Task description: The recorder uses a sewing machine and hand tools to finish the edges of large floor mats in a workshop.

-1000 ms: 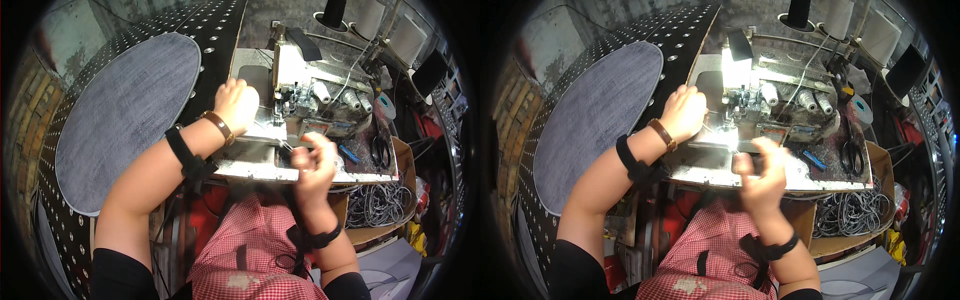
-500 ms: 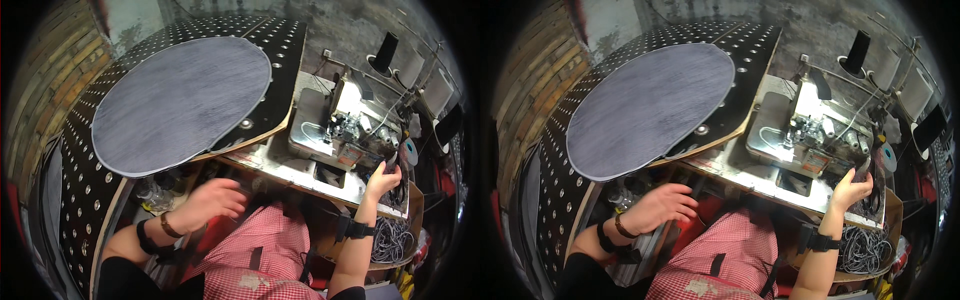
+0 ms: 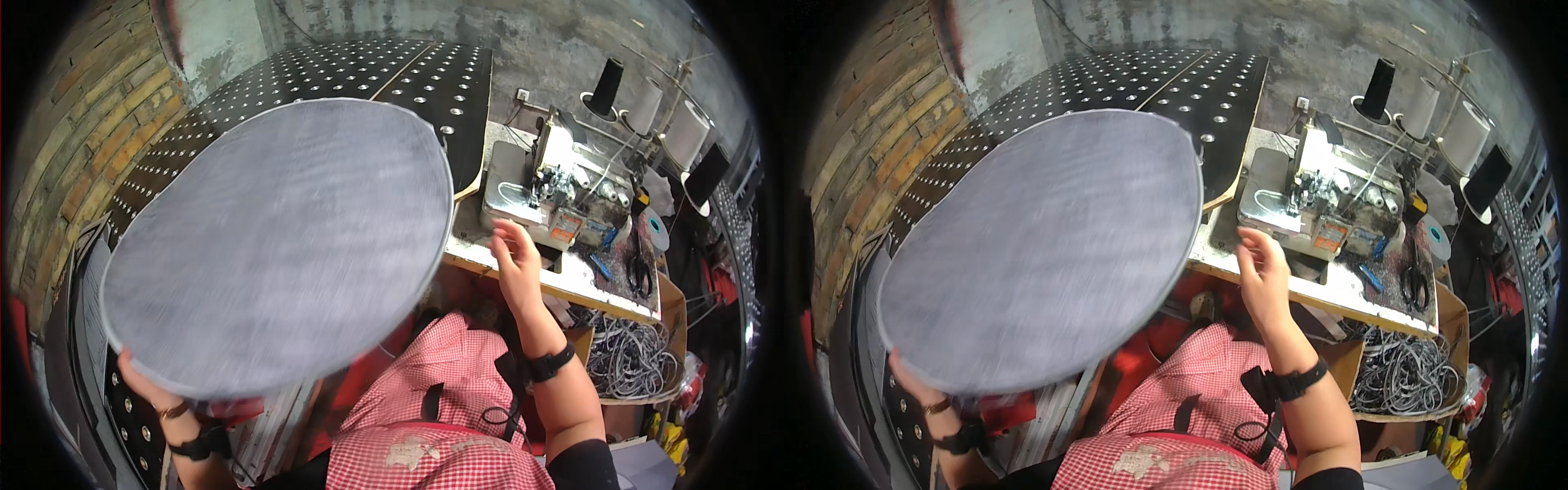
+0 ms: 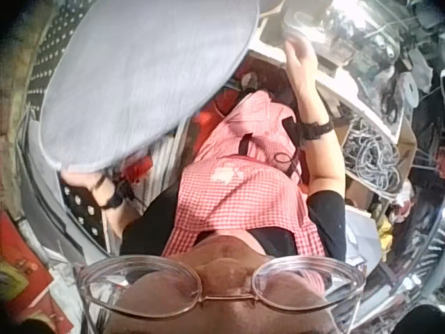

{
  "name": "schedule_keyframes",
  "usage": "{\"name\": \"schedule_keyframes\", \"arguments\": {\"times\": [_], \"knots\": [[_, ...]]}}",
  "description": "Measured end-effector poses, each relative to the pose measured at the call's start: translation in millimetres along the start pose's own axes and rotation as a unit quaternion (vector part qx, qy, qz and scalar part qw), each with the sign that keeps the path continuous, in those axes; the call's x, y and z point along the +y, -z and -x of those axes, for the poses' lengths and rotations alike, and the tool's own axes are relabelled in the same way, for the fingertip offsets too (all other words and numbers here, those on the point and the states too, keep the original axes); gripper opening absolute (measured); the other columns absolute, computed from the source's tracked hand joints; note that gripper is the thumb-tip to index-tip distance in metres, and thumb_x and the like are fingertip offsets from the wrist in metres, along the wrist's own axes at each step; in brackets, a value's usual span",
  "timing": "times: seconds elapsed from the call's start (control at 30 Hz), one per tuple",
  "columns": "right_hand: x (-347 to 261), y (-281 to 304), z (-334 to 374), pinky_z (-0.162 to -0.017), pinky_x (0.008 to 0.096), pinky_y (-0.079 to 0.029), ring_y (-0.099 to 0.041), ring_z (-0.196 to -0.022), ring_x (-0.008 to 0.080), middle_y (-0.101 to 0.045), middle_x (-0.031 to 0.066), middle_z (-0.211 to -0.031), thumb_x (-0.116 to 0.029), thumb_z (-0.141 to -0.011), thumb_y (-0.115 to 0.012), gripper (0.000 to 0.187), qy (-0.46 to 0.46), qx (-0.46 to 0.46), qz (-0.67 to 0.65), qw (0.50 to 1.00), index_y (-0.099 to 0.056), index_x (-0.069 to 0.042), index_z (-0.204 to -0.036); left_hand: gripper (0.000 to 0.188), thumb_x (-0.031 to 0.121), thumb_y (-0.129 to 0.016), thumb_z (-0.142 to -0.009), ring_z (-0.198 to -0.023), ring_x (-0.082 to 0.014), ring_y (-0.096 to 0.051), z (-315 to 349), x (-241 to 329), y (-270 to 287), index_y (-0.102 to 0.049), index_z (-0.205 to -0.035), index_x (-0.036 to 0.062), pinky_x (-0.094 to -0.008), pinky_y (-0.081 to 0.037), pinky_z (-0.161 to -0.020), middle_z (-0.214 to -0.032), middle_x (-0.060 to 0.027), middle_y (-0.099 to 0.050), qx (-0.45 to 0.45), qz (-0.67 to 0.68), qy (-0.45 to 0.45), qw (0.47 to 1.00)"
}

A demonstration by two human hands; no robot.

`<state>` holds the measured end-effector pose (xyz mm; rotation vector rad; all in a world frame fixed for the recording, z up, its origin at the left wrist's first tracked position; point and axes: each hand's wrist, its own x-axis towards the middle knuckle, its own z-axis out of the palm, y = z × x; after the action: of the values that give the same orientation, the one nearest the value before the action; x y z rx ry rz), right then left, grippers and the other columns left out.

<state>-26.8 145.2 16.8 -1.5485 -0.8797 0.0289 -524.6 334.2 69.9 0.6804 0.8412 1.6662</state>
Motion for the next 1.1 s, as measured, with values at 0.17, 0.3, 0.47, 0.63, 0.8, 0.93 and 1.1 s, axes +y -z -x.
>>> {"name": "schedule_keyframes", "arguments": {"times": [0.17, 0.3, 0.47, 0.63, 0.8, 0.93, 1.1], "knots": [[-26, -49, 2, -0.074, 0.0241, -0.047, -0.055, -0.082, 0.0115, -0.059, 0.0025, -0.093, -0.007, -0.083, -0.056, 0.038, -0.200, -0.205, -0.250, 0.925, -0.050, -0.004, -0.121, 0.060, 0.049, -0.031, -0.088, -0.109, -0.0254, -0.048, 10, 58, 57, -0.045, -0.120, 0.0010, -0.0372, -0.040, -0.089, -0.123, -0.0151, -0.046, 0.102, -0.063, -0.068, 0.990], [-22, -57, 20, -0.081, 0.0243, -0.045, -0.056, -0.091, 0.0113, -0.059, 0.0090, -0.106, 0.000, -0.080, -0.056, 0.035, -0.169, -0.219, -0.151, 0.949, -0.053, 0.001, -0.115, 0.059, 0.041, -0.040, -0.082, -0.108, -0.0284, -0.049, 22, 40, 66, -0.042, -0.123, -0.0009, -0.0381, -0.040, -0.090, -0.122, -0.0166, -0.047, -0.019, -0.077, 0.058, 0.995], [-19, -20, 28, -0.086, 0.0251, -0.042, -0.053, -0.099, 0.0130, -0.055, 0.0112, -0.112, 0.002, -0.080, -0.053, 0.038, -0.175, -0.060, -0.278, 0.943, -0.048, 0.006, -0.118, 0.064, 0.014, -0.048, -0.059, -0.103, -0.0341, -0.049, 19, 17, 56, -0.041, -0.120, -0.0062, -0.0422, -0.042, -0.089, -0.115, -0.0197, -0.049, -0.031, -0.103, 0.178, 0.978], [7, 13, 11, -0.083, 0.0249, -0.044, -0.054, -0.095, 0.0127, -0.056, 0.0119, -0.110, 0.003, -0.084, -0.048, 0.042, -0.221, 0.013, -0.373, 0.901, -0.040, 0.006, -0.125, 0.062, 0.005, -0.046, -0.058, -0.100, -0.0352, -0.051, -1, -9, 23, -0.040, -0.118, -0.0084, -0.0438, -0.045, -0.088, -0.111, -0.0208, -0.050, -0.085, -0.154, 0.158, 0.972], [21, 30, -9, -0.083, 0.0260, -0.044, -0.055, -0.094, 0.0135, -0.055, 0.0129, -0.112, 0.000, -0.085, -0.048, 0.041, -0.253, 0.030, -0.405, 0.878, -0.041, 0.006, -0.125, 0.063, 0.004, -0.046, -0.059, -0.101, -0.0359, -0.051, 16, -23, -30, -0.039, -0.120, -0.0074, -0.0443, -0.044, -0.089, -0.112, -0.0200, -0.051, -0.064, -0.129, 0.212, 0.967], [32, 37, -27, -0.088, 0.0268, -0.041, -0.053, -0.099, 0.0149, -0.054, 0.0138, -0.114, -0.001, -0.084, -0.049, 0.041, -0.222, 0.048, -0.389, 0.893, -0.042, 0.008, -0.123, 0.063, 0.004, -0.045, -0.059, -0.101, -0.0353, -0.052, 19, -32, -41, -0.039, -0.121, -0.0066, -0.0437, -0.044, -0.090, -0.112, -0.0198, -0.051, -0.072, -0.128, 0.213, 0.966], [45, 42, -33, -0.088, 0.0260, -0.041, -0.053, -0.099, 0.0146, -0.054, 0.0138, -0.115, 0.000, -0.082, -0.052, 0.042, -0.194, 0.055, -0.324, 0.924, -0.044, 0.010, -0.121, 0.063, 0.004, -0.046, -0.059, -0.100, -0.0345, -0.052, 18, -40, -38, -0.039, -0.120, -0.0070, -0.0421, -0.043, -0.090, -0.111, -0.0196, -0.052, -0.100, -0.126, 0.210, 0.964]]}}
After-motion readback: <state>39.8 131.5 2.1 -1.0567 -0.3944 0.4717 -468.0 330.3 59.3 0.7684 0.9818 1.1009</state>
